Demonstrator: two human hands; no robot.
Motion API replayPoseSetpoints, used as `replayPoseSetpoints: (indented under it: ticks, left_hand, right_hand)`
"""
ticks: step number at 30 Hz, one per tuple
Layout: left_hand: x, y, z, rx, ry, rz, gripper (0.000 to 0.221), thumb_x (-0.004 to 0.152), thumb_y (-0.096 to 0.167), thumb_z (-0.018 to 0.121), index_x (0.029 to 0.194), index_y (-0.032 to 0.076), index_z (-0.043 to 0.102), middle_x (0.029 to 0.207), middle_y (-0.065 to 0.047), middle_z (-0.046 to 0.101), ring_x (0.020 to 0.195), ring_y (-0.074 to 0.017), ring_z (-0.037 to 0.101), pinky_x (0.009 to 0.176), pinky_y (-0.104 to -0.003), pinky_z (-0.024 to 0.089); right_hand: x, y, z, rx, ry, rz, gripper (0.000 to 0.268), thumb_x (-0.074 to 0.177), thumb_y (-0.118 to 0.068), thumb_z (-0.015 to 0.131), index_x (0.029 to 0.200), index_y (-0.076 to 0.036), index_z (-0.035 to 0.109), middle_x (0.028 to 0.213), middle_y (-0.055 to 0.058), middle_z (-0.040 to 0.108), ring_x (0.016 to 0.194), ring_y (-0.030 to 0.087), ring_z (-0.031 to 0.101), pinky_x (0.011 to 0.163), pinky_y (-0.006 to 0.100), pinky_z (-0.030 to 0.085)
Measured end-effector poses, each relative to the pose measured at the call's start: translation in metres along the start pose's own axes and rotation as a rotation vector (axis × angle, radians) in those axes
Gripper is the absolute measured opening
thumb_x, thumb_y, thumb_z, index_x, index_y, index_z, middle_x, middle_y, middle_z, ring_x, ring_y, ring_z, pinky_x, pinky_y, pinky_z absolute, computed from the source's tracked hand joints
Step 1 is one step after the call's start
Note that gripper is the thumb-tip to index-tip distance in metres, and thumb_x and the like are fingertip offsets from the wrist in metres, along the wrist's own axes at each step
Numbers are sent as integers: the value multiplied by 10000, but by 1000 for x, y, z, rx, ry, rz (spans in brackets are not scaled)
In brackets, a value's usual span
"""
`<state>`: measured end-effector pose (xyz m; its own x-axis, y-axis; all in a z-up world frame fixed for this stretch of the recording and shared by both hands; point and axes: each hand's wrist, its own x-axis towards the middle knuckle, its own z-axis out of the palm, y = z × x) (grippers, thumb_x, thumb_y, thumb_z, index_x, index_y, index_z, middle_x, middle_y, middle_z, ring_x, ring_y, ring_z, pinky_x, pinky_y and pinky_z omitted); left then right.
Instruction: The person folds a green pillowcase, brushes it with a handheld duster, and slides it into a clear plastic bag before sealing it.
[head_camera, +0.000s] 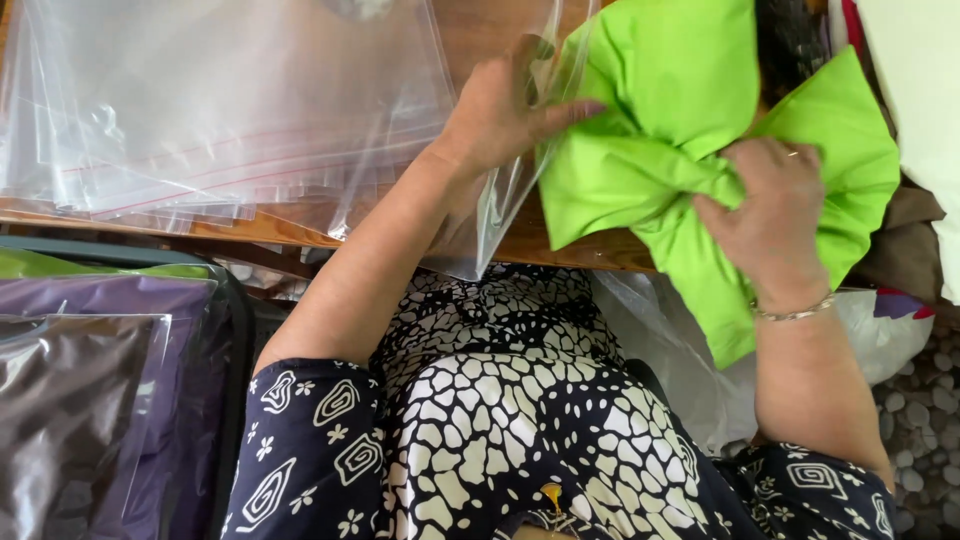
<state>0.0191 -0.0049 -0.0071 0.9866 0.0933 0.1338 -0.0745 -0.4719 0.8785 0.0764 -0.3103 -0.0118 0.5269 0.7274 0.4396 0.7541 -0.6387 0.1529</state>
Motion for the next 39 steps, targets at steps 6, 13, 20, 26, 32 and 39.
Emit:
replayPoseSetpoints:
  ticks: [6, 13, 20, 26, 32, 39]
  left_hand:
    - [21, -52, 9, 135, 416, 251, 297, 770, -48, 530, 1031, 1, 662, 932, -163, 693, 762, -255, 685, 703, -340, 583]
    - [13, -15, 10, 113, 104, 235, 352, 726, -157, 381, 767, 95, 624, 759, -72, 540, 697, -195, 572, 595, -244, 594]
    - [13, 10, -19, 84, 131, 468, 172, 833, -101, 505, 887, 61, 482, 818, -73, 474, 748, -192, 470, 716, -325, 372]
    - [0, 66, 2, 434, 74, 410, 294, 750, -74, 466, 1026, 10, 410, 961, -199, 414, 664, -322, 506, 553, -453, 393]
    - [-27, 70, 80, 742, 50, 393, 335, 837, 17, 513, 1166, -45, 501, 1029, -155, 472, 597, -248, 612, 496, -386, 551]
    - [-28, 57, 64, 849, 185, 441, 560, 686, 57, 690, 1199, 1, 473, 978, -126, 472, 455, -168, 525, 368, -325, 467]
  right_hand:
    - [-11, 45, -46, 995, 242, 262, 320, 913, 78, 493, 1185, -43, 375, 1271, 125, 427, 1250, 278, 447, 1149, 391, 386]
    - [11, -8, -51, 577, -125, 7, 404, 862, 152, 478, 1242, 47, 392, 754, 55, 392, 671, 165, 407, 559, 231, 316]
    - [35, -38, -42, 177, -393, 19, 512, 706, 165, 564, 1193, 11, 531, 886, 112, 633, 707, 231, 572, 951, 475, 384]
    - [51, -69, -23, -57, -314, -132, 546, 714, 50, 541, 1229, -130, 576, 937, 64, 574, 853, 281, 568, 787, 401, 356]
    - [41, -62, 20, 41, -232, 16, 286, 794, -101, 494, 1074, -43, 496, 976, 176, 557, 953, 363, 507, 872, 466, 314]
    - [41, -70, -31, 454, 34, 28, 778, 637, -52, 848, 1270, 164, 451, 1165, 250, 481, 1093, 400, 499, 963, 466, 451]
